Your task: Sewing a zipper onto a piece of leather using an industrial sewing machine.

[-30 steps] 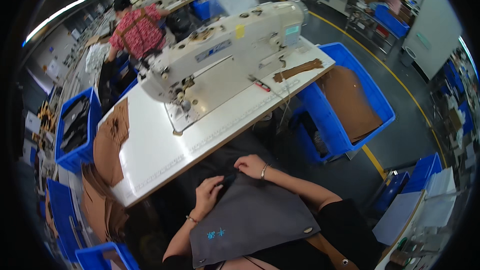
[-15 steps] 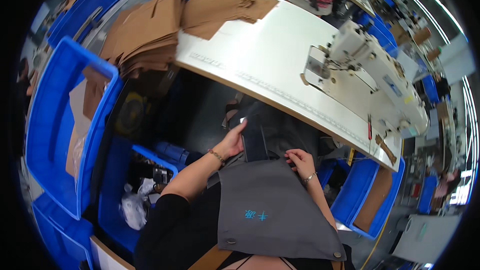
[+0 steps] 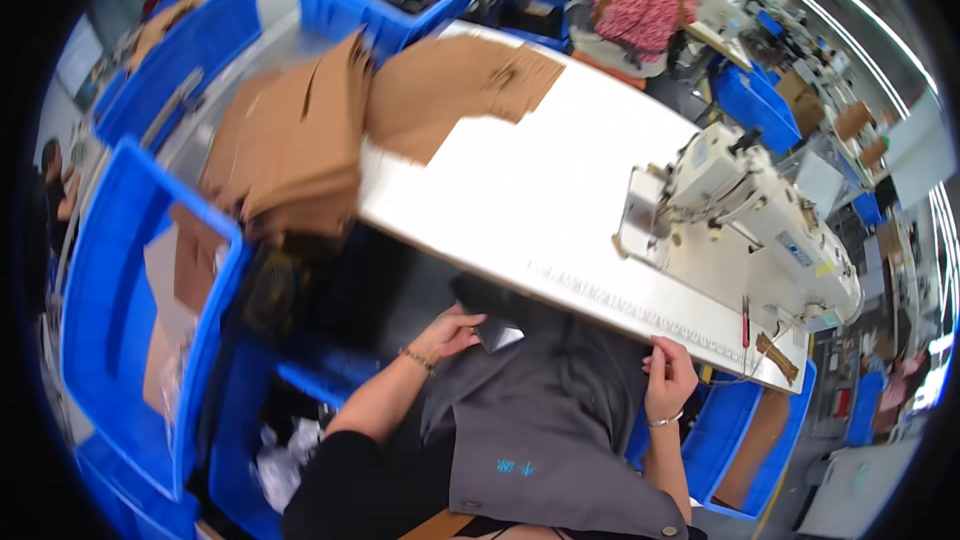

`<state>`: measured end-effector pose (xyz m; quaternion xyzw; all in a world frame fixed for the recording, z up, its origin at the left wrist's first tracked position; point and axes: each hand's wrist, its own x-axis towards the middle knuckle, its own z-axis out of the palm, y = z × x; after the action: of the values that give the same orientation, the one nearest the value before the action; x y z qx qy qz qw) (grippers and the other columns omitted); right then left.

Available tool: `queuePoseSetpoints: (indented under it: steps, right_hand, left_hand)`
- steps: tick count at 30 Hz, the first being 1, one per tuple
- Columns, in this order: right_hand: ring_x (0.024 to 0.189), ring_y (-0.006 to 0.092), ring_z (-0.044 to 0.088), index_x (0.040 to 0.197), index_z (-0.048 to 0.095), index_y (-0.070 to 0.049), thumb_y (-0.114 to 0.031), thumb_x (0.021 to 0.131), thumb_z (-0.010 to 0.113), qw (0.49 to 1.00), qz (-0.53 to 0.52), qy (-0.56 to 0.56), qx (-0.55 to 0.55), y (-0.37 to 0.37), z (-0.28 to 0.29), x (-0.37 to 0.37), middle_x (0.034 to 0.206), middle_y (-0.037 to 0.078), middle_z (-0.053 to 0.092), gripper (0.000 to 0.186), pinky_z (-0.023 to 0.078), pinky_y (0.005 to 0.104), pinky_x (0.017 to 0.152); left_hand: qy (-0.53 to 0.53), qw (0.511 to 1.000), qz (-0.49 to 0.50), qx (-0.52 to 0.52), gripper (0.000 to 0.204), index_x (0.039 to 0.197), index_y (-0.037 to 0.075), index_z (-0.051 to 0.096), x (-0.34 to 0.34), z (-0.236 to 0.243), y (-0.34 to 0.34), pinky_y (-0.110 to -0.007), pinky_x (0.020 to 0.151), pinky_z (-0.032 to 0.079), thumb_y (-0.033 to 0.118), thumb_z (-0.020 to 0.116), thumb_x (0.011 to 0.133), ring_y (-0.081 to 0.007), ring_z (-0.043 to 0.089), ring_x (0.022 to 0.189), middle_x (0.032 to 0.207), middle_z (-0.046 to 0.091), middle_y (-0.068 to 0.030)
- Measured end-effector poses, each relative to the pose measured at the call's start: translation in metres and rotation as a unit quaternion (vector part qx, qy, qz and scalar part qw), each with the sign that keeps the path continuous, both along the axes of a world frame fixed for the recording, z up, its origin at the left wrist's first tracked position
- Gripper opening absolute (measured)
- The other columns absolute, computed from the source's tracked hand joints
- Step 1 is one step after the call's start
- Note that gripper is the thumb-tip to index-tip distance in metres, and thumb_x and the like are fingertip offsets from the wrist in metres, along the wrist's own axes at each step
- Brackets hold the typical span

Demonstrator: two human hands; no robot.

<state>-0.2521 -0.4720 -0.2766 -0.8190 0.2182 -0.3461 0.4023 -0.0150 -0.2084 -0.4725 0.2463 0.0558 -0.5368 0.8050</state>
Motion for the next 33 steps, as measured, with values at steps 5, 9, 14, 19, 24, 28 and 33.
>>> queuePoseSetpoints:
  steps: [5,9,14,19,24,28,33]
  right_hand:
    - [0.069,0.0214,0.068,0.103,0.07,0.004,0.009,0.086,0.063,0.986,-0.019,-0.042,-0.162,-0.007,0.007,0.043,0.097,0.017,0.07,0.019,0.055,0.0284,0.062]
    - [0.075,0.0312,0.073,0.097,0.07,0.001,0.007,0.081,0.067,0.976,-0.043,-0.032,-0.209,-0.019,-0.015,0.064,0.092,0.018,0.073,0.017,0.059,0.0345,0.067]
    - [0.074,0.0303,0.073,0.092,0.07,0.001,0.005,0.078,0.069,0.961,-0.065,-0.019,-0.266,-0.019,-0.013,0.075,0.091,0.016,0.073,0.015,0.06,0.0347,0.065]
    - [0.073,0.0297,0.073,0.091,0.07,-0.001,0.003,0.078,0.069,0.961,-0.075,0.024,-0.266,-0.02,-0.011,0.078,0.09,0.015,0.073,0.014,0.059,0.0336,0.063]
    - [0.073,0.0286,0.073,0.093,0.07,-0.002,0.002,0.077,0.069,0.959,-0.065,0.031,-0.275,-0.016,-0.013,0.077,0.091,0.014,0.073,0.016,0.059,0.0343,0.063]
    - [0.074,0.0276,0.072,0.095,0.07,-0.003,0.002,0.076,0.069,0.956,-0.065,0.036,-0.285,-0.012,-0.012,0.07,0.093,0.014,0.073,0.019,0.059,0.0346,0.062]
    - [0.075,0.0251,0.073,0.095,0.072,-0.003,0.002,0.075,0.071,0.956,-0.057,-0.001,-0.287,-0.018,-0.012,0.072,0.092,0.011,0.073,0.021,0.059,0.0336,0.061]
  left_hand:
    - [-0.097,0.949,0.226,0.195,0.032,0.131,0.006,0.06,0.127,-0.037,-0.022,-0.043,0.089,0.057,0.014,0.059,0.1,-0.0234,0.068,0.107,0.116,0.07,-0.0103]
    - [-0.169,0.959,0.123,0.194,0.032,0.131,0.006,0.06,0.191,-0.013,-0.104,-0.044,0.089,0.057,0.015,0.059,0.1,-0.0236,0.068,0.106,0.117,0.07,-0.0104]
    - [-0.213,0.954,0.02,0.212,0.033,0.131,0.006,0.06,0.231,-0.025,-0.169,-0.044,0.088,0.057,0.017,0.059,0.1,-0.0238,0.068,0.106,0.117,0.07,-0.0105]
    - [-0.228,0.939,-0.069,0.247,0.034,0.132,0.006,0.061,0.232,-0.057,-0.185,-0.044,0.088,0.057,0.018,0.059,0.1,-0.024,0.068,0.106,0.118,0.07,-0.0107]
    - [-0.241,0.922,-0.112,0.281,0.034,0.132,0.006,0.061,0.228,-0.069,-0.173,-0.044,0.088,0.057,0.02,0.059,0.101,-0.0243,0.068,0.106,0.118,0.07,-0.0108]
    - [-0.255,0.901,-0.153,0.317,0.035,0.132,0.006,0.061,0.205,-0.065,-0.149,-0.044,0.088,0.057,0.021,0.058,0.101,-0.0244,0.068,0.105,0.118,0.07,-0.0109]
    - [-0.277,0.857,-0.238,0.362,0.036,0.133,0.006,0.061,0.156,-0.065,-0.117,-0.045,0.088,0.057,0.023,0.058,0.101,-0.0247,0.068,0.105,0.119,0.07,-0.0111]
